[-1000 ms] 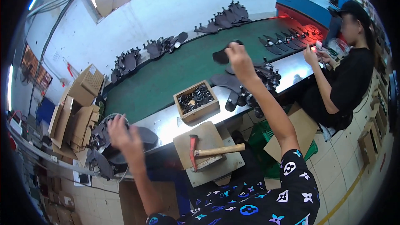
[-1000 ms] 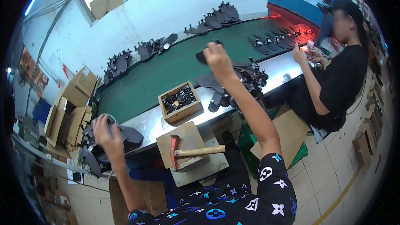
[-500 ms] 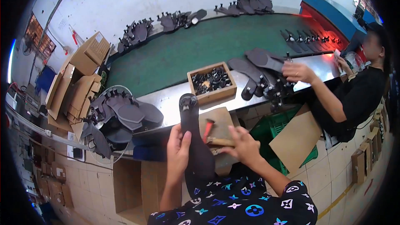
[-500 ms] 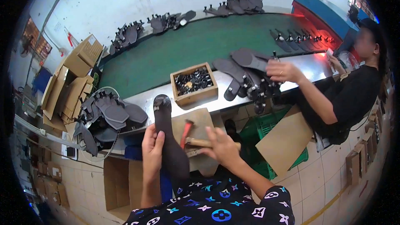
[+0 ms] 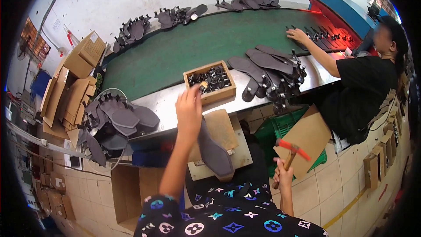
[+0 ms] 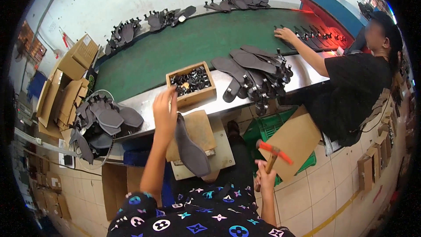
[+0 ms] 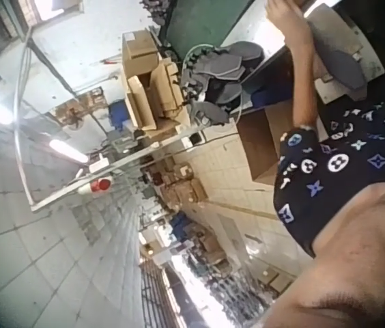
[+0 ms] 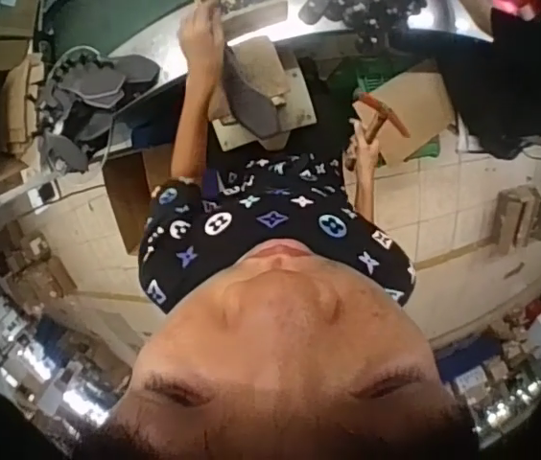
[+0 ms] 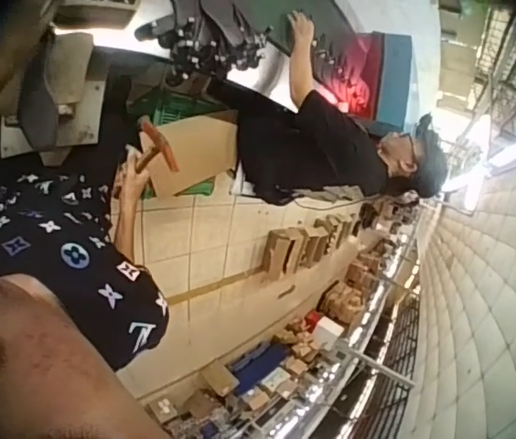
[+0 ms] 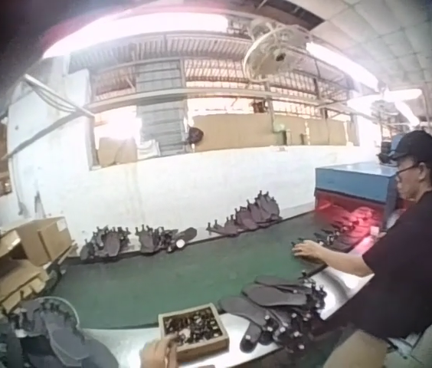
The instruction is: Attaching shoe components using a hammer and small tacks on a workbench.
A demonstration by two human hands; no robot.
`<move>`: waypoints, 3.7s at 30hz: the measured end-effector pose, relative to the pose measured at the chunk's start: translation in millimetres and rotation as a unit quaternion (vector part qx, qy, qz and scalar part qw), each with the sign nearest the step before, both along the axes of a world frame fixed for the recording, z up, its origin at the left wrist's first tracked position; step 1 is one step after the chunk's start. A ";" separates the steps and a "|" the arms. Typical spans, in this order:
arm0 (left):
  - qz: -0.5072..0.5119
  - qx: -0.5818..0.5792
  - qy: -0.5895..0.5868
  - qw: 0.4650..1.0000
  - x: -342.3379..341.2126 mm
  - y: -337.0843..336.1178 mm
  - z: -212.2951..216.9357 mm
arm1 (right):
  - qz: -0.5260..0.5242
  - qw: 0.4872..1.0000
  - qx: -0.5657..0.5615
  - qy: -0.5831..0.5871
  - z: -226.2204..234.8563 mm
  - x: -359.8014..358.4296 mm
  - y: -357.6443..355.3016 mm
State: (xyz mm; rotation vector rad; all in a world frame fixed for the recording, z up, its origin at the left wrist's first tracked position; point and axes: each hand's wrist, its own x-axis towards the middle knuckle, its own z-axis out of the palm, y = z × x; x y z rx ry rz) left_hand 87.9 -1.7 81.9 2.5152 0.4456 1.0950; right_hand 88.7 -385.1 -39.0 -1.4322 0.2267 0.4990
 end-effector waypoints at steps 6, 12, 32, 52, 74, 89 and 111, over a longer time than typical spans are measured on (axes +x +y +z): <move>-0.058 -0.041 0.252 0.965 117.6 75.4 -29.3 | 0.007 0.998 0.038 -0.055 -5.9 16.5 18.1; -0.099 -0.027 0.124 0.987 102.6 73.8 -13.6 | 0.061 0.990 0.085 -0.098 21.2 39.1 33.8; -0.228 0.019 -0.252 0.940 -119.1 -84.5 71.3 | 0.391 0.865 0.230 -0.213 209.9 8.3 154.8; -0.071 -0.334 0.023 0.940 -66.4 8.6 -64.7 | 0.423 0.867 0.057 -0.259 135.6 70.2 240.2; -0.068 -0.317 -0.024 0.946 -75.7 -3.1 -62.8 | 0.428 0.704 -0.098 -0.558 117.0 63.7 246.2; -0.132 -0.468 -0.008 0.874 -84.3 0.5 -64.1 | 0.359 0.736 -0.092 -0.567 167.6 6.4 166.5; -0.078 -0.086 0.167 0.979 -107.7 -18.3 -67.9 | 0.254 0.786 -0.107 -0.554 165.8 28.6 161.1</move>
